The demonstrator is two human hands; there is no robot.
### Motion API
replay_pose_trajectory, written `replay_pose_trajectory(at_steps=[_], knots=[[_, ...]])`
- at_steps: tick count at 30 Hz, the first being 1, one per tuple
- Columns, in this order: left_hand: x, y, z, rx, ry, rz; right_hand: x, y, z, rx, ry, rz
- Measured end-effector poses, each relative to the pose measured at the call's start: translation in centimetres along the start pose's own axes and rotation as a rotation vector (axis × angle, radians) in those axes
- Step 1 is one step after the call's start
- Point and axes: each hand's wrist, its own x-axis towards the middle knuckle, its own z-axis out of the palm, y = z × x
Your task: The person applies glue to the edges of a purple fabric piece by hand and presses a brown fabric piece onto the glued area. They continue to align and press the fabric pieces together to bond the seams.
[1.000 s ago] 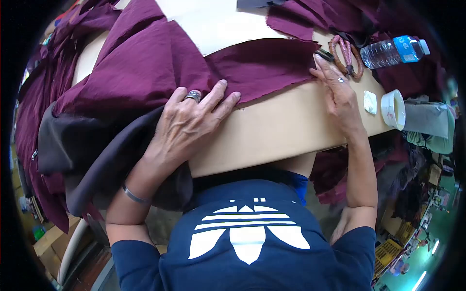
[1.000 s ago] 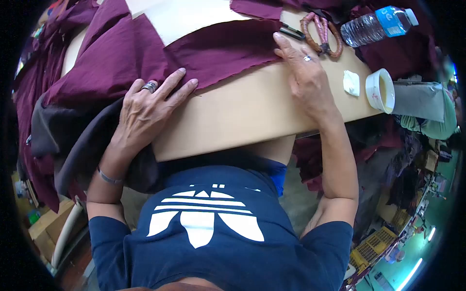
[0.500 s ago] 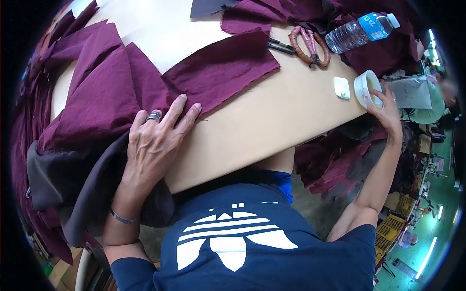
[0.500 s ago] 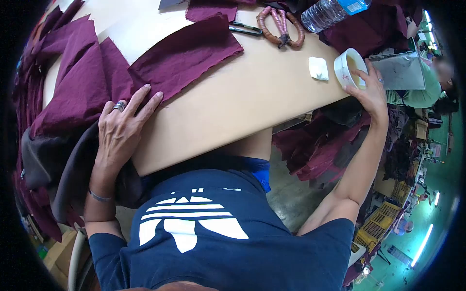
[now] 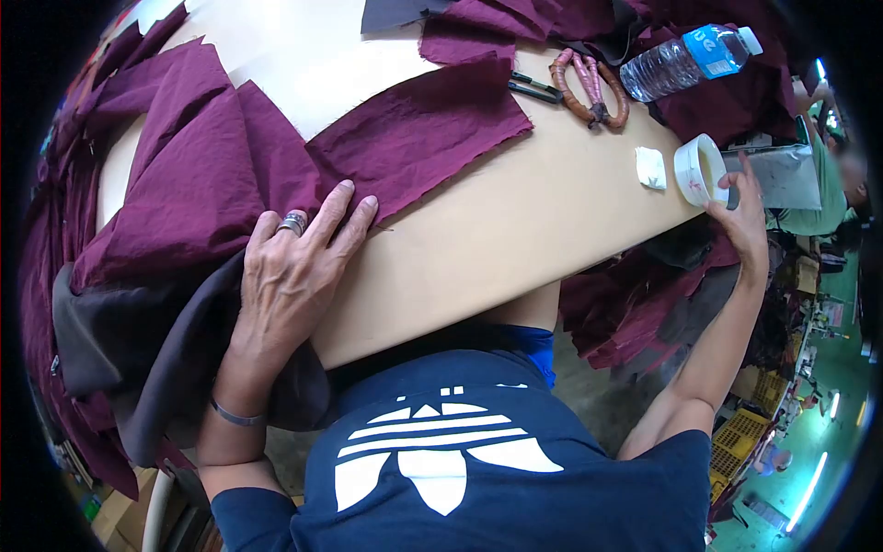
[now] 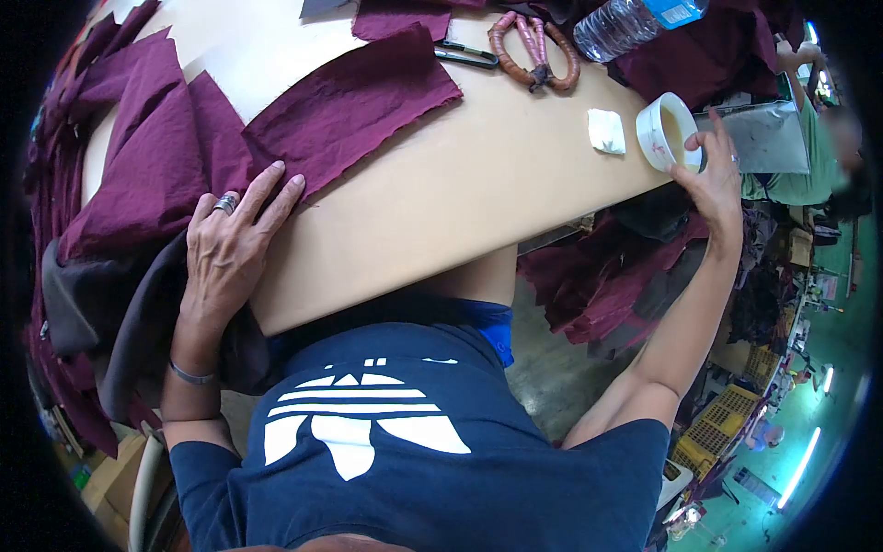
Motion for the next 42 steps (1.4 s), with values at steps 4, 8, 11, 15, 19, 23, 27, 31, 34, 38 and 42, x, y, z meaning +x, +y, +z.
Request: replay_pose_trajectory(at_steps=[4, 8, 11, 15, 19, 23, 27, 31, 34, 38, 42], knots=[[-0.1, 0.1, 0.3, -0.018, -0.045, -0.048, -1.3, -3.5, -0.6, -0.313, -0.051, 0.015], [-0.3, 0.1, 0.5, -0.030, -0.041, -0.051, -1.4, -11.2, -0.1, -0.145, 0.142, -0.258], [-0.2, 0.1, 0.3, -0.019, -0.054, -0.049, -2.1, -18.7, 2.1, 0.323, 0.029, -0.442], [-0.2, 0.1, 0.2, -0.017, -0.041, -0.040, -0.4, -21.4, 6.8, 0.729, -0.113, -0.391], [-0.2, 0.1, 0.1, -0.035, -0.060, -0.051, 0.1, -21.7, 8.8, 0.894, -0.045, -0.235], [-0.2, 0.1, 0.2, -0.033, -0.052, -0.054, 0.1, -21.7, 9.0, 0.716, -0.048, -0.244], [-0.2, 0.2, 0.4, -0.048, -0.043, -0.062, 0.1, -22.5, 8.8, 0.296, 0.017, -0.322], [-0.4, 0.2, 0.4, -0.047, -0.042, -0.065, -0.5, -23.7, 9.5, -0.020, 0.148, -0.343], [-0.4, 0.1, 0.2, -0.045, -0.045, -0.065, -1.3, -24.5, 8.9, -0.057, 0.143, -0.358], [-0.3, 0.2, 0.3, -0.047, -0.047, -0.071, -1.9, -24.6, 7.9, -0.084, 0.158, -0.447], [-0.4, 0.1, 0.3, -0.062, -0.028, -0.071, -0.8, -23.3, 8.0, -0.241, 0.214, -0.420]])
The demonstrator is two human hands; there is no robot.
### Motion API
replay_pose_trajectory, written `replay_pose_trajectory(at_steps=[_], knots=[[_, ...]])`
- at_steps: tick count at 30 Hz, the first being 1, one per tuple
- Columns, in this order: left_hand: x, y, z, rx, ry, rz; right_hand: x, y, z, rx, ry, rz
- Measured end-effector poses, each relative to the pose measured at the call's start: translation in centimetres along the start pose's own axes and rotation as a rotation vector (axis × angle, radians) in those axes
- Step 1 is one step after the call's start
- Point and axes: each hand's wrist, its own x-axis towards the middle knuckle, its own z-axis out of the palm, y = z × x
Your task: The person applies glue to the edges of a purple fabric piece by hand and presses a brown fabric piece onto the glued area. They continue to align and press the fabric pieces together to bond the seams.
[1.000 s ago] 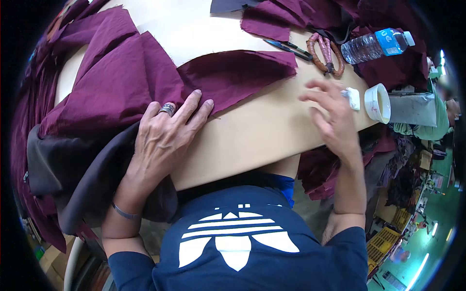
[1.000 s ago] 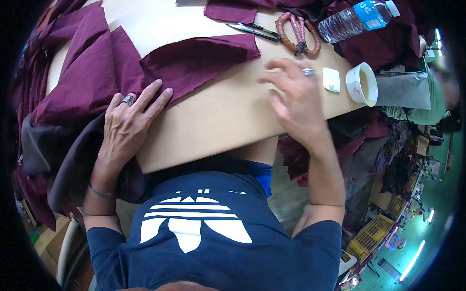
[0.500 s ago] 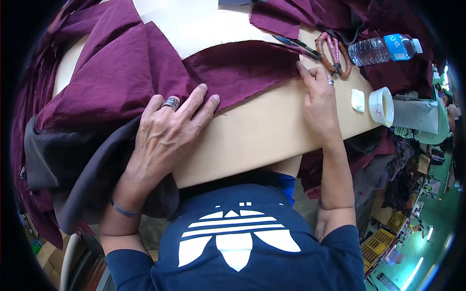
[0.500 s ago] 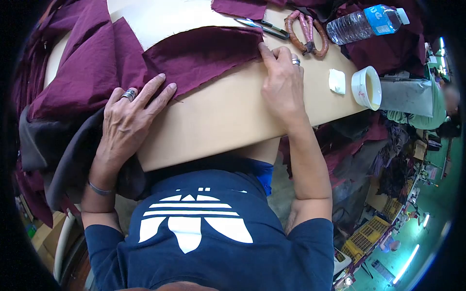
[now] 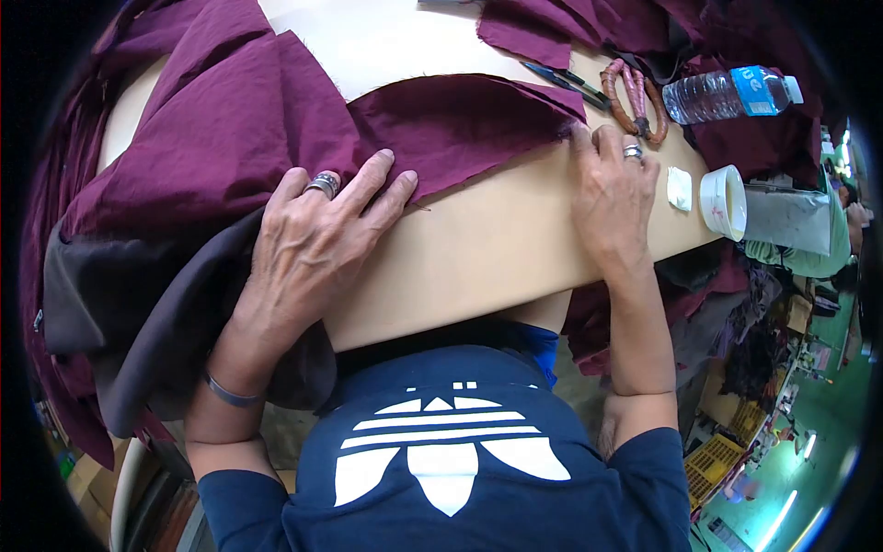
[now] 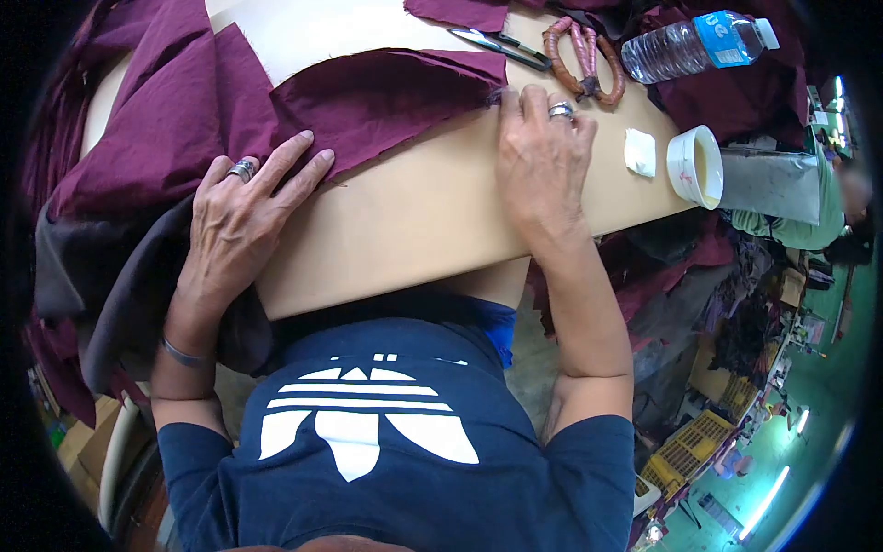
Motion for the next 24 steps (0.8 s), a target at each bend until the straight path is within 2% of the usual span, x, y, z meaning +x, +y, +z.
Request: replay_pose_trajectory(at_steps=[3, 9, 15, 20, 24], knots=[[0.0, 0.0, 0.0, 0.003, 0.003, 0.001, 0.2, 1.1, 0.1, -0.099, 0.000, -0.016], [-0.1, 0.0, 0.1, -0.012, 0.003, -0.005, -0.4, 1.3, -0.5, -0.097, -0.032, -0.083], [-0.1, -0.1, 0.1, 0.002, 0.006, 0.002, -0.7, -0.2, -1.9, 0.081, 0.002, -0.168], [-0.2, -0.1, 0.1, 0.002, 0.009, -0.002, 0.5, 2.0, -0.4, -0.190, 0.028, -0.151], [-0.2, -0.2, -0.3, 0.004, -0.003, -0.011, 0.3, 1.6, -0.2, -0.183, 0.021, -0.196]])
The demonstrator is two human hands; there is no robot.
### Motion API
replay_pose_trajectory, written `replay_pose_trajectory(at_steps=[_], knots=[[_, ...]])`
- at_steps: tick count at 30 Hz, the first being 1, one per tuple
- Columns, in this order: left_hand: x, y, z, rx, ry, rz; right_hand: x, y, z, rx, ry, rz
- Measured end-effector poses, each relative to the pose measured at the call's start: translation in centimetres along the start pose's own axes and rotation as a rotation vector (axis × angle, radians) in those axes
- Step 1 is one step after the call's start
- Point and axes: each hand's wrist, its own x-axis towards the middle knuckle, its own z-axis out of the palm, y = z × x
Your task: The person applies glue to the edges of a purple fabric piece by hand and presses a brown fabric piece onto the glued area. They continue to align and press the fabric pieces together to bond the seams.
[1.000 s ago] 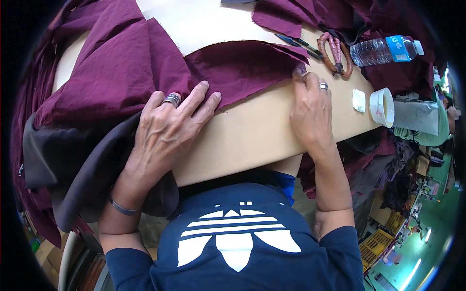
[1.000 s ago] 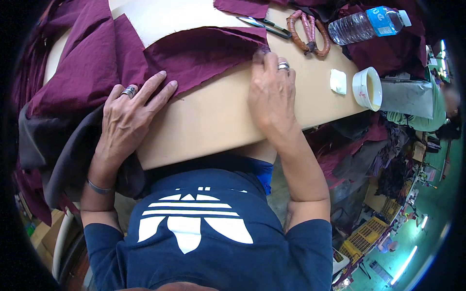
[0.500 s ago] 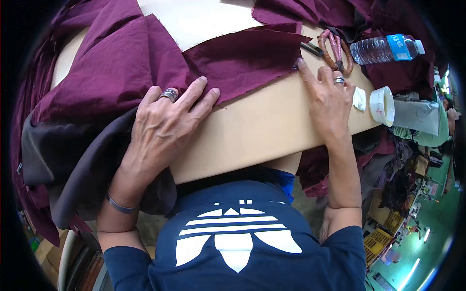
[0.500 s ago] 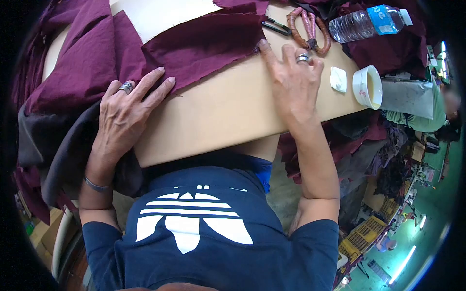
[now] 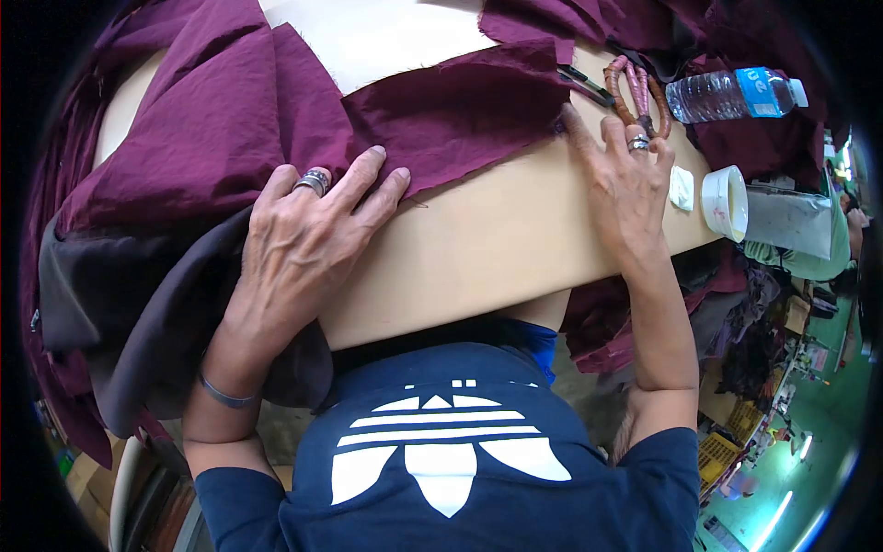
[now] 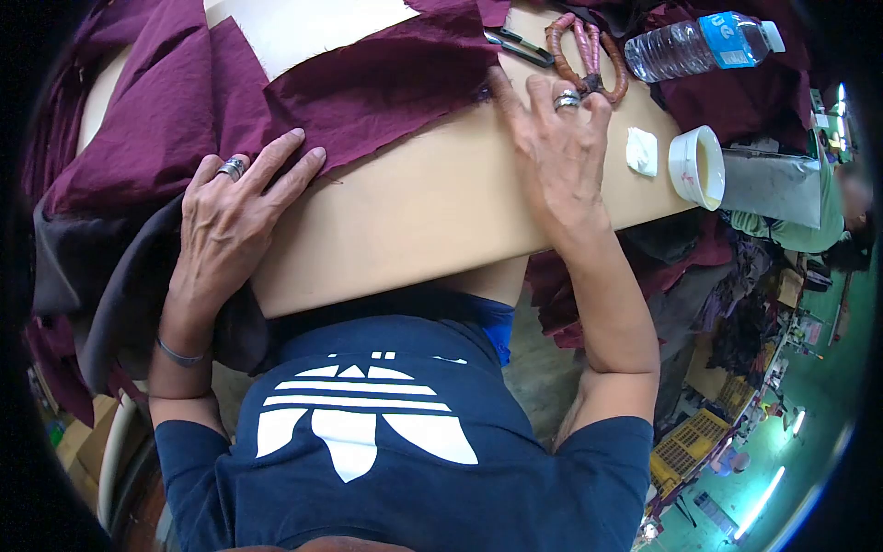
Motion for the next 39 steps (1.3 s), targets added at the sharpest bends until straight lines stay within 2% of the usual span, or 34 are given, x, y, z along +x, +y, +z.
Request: replay_pose_trajectory(at_steps=[2, 5, 12, 15, 20, 23, 26, 36, 39], knots=[[0.0, 0.1, 0.0, -0.011, 0.006, -0.010, -0.2, -0.5, -0.4, 0.107, 0.042, -0.057], [-0.1, 0.0, 0.0, 0.000, 0.007, -0.011, 0.0, -0.3, -0.6, 0.101, -0.038, -0.006], [-0.1, 0.1, 0.2, -0.006, 0.020, -0.016, -0.4, -3.5, -2.8, 0.196, 0.018, -0.095], [-0.2, 0.0, 0.3, -0.014, 0.026, -0.012, -0.3, -2.6, -2.7, 0.208, 0.031, -0.083], [-0.2, 0.1, 0.3, -0.021, 0.029, -0.015, 0.4, -1.2, -0.5, -0.063, 0.048, -0.040], [-0.1, 0.1, 0.3, -0.034, 0.036, -0.016, 0.4, -1.7, -1.0, 0.120, 0.061, -0.087], [-0.2, 0.0, 0.4, -0.027, 0.043, -0.012, 0.3, -1.7, -1.8, 0.199, -0.014, -0.114], [-0.2, 0.0, 0.4, -0.006, 0.038, -0.007, 0.2, -3.9, -2.3, 0.216, -0.019, -0.096], [-0.1, 0.0, 0.3, -0.016, 0.028, -0.005, -0.1, -5.8, -3.0, 0.248, 0.010, -0.155]])
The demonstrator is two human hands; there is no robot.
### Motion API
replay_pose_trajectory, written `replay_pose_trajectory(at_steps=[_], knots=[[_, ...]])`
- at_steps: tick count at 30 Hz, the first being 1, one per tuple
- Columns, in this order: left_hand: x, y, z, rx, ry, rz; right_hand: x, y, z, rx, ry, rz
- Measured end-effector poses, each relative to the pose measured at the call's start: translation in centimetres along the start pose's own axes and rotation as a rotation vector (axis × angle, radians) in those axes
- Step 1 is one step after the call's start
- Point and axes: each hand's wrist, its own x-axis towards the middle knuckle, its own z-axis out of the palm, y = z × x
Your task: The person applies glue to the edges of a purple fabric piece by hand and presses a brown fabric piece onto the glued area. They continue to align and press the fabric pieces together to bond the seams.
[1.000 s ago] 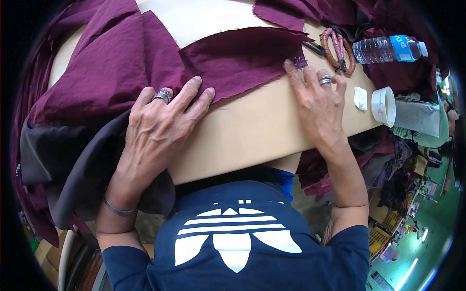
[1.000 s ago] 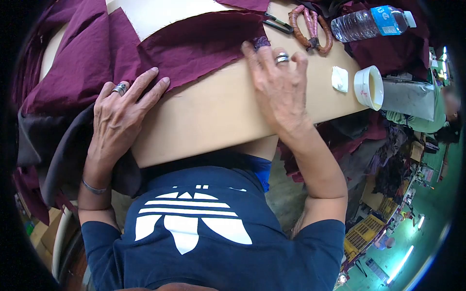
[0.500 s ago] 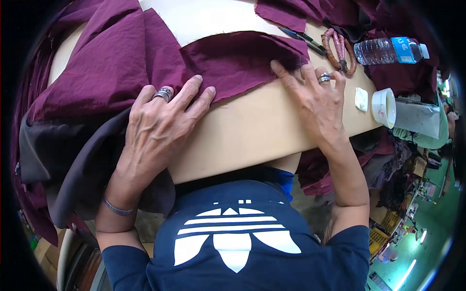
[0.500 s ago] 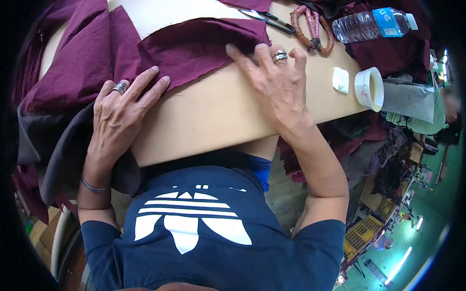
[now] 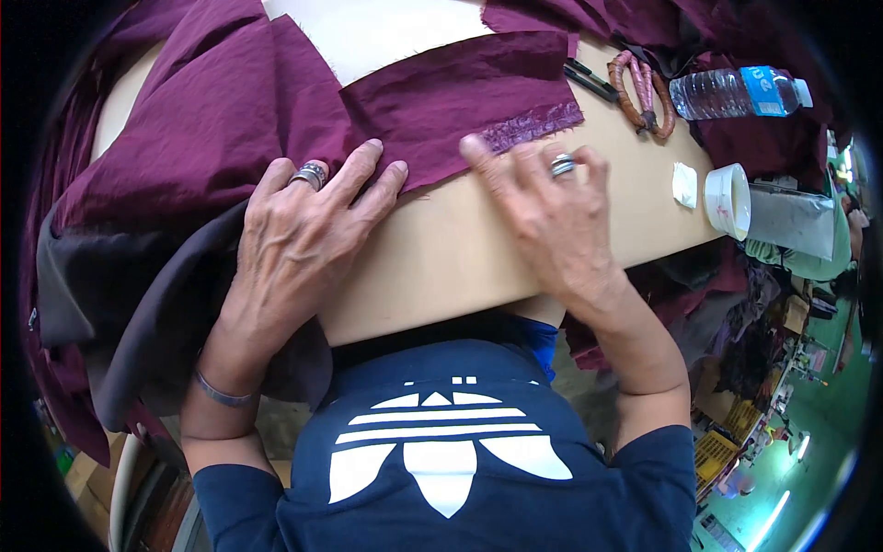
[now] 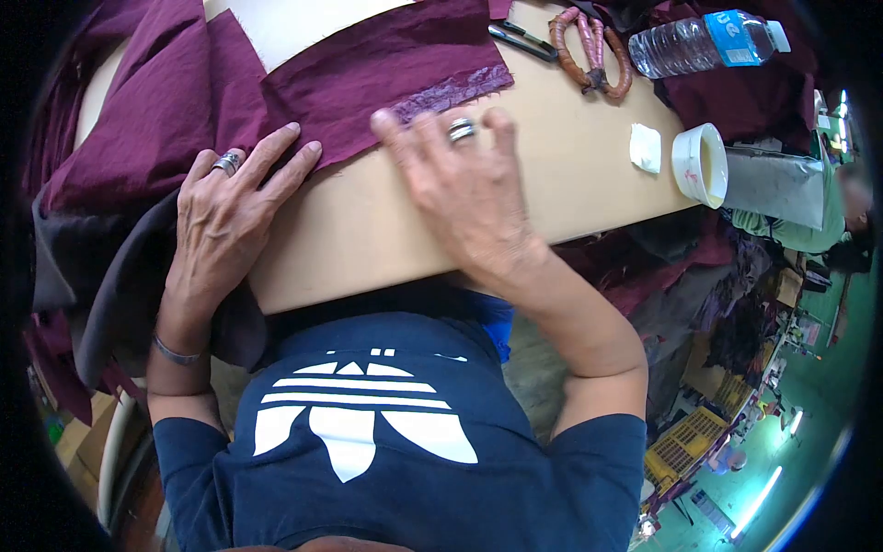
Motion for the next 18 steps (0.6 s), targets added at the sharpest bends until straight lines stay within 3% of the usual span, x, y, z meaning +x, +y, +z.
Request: replay_pose_trajectory(at_steps=[5, 8, 12, 15, 16, 18], knots=[[0.1, 0.0, -0.3, 0.006, 0.000, 0.007, 0.7, 0.7, -0.7, 0.139, 0.023, 0.086], [0.0, 0.0, -0.4, -0.007, -0.012, -0.003, 0.4, -0.8, -0.5, 0.175, 0.104, -0.018], [0.1, 0.0, -0.3, 0.001, -0.011, 0.002, 0.3, 1.6, -1.2, 0.585, -0.053, 0.041], [0.1, 0.0, -0.2, 0.006, -0.001, 0.000, -1.8, 6.7, -1.1, 0.808, 0.267, 0.229], [0.1, 0.0, -0.2, 0.004, 0.002, 0.000, -3.2, 8.6, -1.8, 0.859, 0.280, 0.419], [0.4, 0.1, -0.2, 0.005, 0.003, 0.001, -6.6, 14.0, -2.6, 0.597, 0.131, 0.593]])
